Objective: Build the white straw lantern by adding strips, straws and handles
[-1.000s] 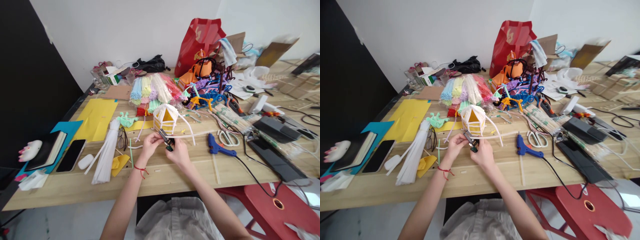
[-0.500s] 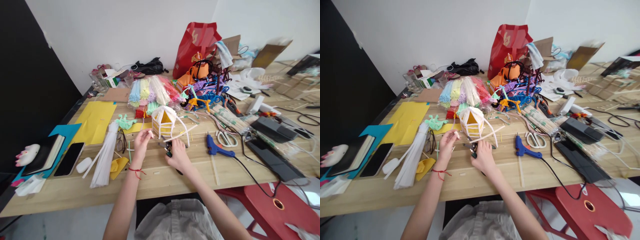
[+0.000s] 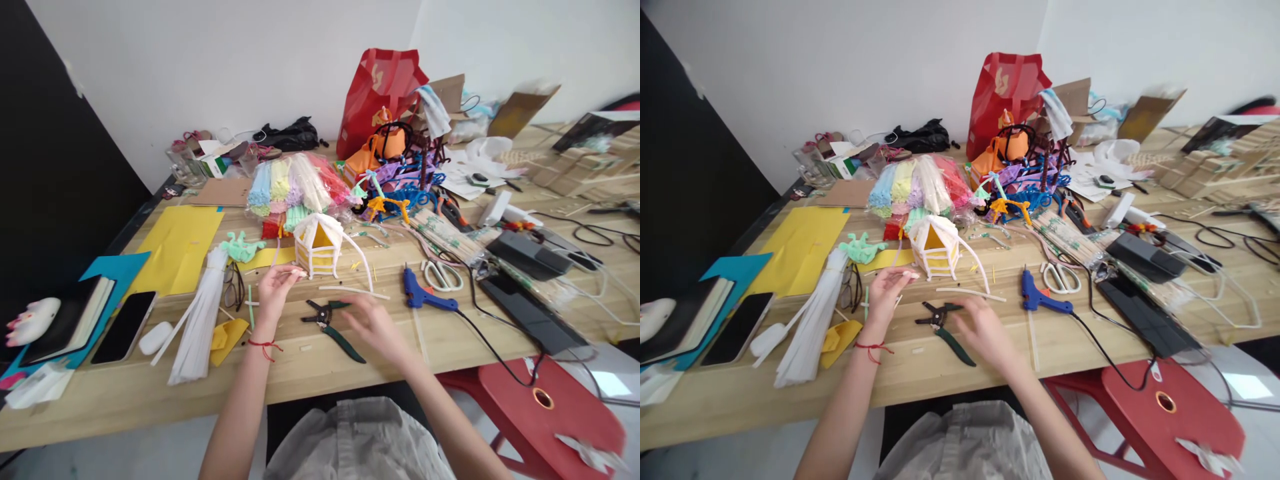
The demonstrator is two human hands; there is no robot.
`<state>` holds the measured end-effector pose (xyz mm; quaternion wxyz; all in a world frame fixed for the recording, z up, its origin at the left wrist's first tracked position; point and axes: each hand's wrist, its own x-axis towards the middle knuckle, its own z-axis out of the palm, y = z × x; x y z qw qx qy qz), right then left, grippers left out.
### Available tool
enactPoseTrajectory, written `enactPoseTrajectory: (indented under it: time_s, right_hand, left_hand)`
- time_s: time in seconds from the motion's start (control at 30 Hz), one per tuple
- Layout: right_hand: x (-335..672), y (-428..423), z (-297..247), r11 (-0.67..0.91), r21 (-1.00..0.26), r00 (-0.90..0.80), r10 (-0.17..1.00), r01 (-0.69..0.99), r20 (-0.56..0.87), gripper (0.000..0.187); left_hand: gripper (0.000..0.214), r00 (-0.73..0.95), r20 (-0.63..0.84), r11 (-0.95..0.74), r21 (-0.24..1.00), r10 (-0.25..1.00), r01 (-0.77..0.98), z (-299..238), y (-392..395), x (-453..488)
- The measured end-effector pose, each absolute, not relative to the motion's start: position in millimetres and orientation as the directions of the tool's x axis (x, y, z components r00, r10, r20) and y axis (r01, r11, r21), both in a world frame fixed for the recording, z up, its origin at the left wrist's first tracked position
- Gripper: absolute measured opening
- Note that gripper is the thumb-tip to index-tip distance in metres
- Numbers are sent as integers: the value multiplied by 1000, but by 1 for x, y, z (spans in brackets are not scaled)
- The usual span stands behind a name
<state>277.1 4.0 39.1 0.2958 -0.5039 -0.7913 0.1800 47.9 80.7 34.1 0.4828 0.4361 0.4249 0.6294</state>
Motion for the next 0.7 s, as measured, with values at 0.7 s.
enactPoseTrajectory:
  time_s: [0.7]
  right_hand:
    - [341, 20, 71, 303, -928, 206, 915, 217, 347, 52]
  left_hand:
    - [37, -86, 254, -262, 961, 963, -87, 36, 78, 53]
